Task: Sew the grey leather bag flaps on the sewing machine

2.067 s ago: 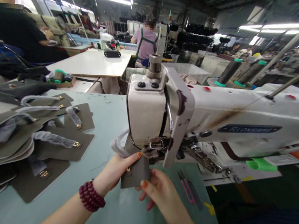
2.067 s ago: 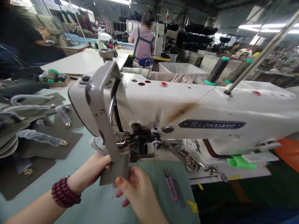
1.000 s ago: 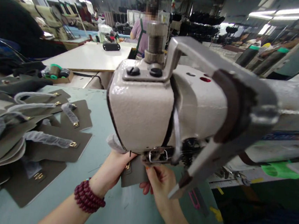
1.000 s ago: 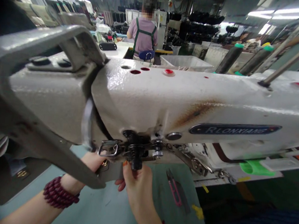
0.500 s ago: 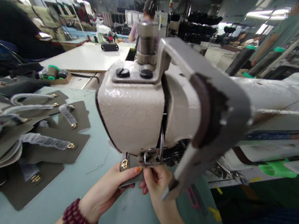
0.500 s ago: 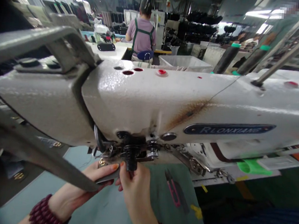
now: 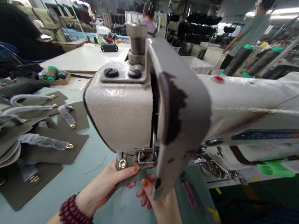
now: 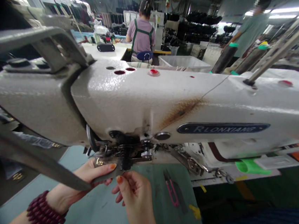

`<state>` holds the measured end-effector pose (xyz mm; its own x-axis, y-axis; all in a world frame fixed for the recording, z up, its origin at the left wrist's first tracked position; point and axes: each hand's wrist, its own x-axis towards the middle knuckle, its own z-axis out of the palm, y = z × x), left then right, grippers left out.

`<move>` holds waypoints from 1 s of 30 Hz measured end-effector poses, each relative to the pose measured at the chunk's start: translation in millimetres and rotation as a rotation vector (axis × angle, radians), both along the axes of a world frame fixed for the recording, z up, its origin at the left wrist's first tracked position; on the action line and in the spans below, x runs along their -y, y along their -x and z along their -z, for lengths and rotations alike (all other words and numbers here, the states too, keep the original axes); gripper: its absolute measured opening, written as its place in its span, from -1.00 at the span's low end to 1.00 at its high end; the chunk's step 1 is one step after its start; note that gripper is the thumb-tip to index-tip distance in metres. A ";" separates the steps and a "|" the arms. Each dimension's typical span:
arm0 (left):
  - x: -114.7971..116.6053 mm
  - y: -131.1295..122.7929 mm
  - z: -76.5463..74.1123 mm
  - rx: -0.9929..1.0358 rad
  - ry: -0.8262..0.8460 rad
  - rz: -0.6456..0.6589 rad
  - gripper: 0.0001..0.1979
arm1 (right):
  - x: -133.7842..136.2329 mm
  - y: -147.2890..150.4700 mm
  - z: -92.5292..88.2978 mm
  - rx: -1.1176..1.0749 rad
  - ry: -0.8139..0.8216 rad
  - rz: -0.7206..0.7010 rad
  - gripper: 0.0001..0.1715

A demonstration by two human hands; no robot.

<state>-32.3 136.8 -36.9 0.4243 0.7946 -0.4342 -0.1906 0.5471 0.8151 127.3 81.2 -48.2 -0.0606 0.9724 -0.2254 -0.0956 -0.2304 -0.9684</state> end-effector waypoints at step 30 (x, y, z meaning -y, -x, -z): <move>-6.0 -0.6 -6.6 0.028 -0.082 0.061 -0.80 | -12.1 13.0 -9.5 0.019 0.033 0.106 -0.49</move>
<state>-31.7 142.8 -30.2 0.4841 0.7993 -0.3561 -0.1818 0.4900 0.8526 114.4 93.3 -38.6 0.0471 0.9652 -0.2572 -0.1031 -0.2514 -0.9624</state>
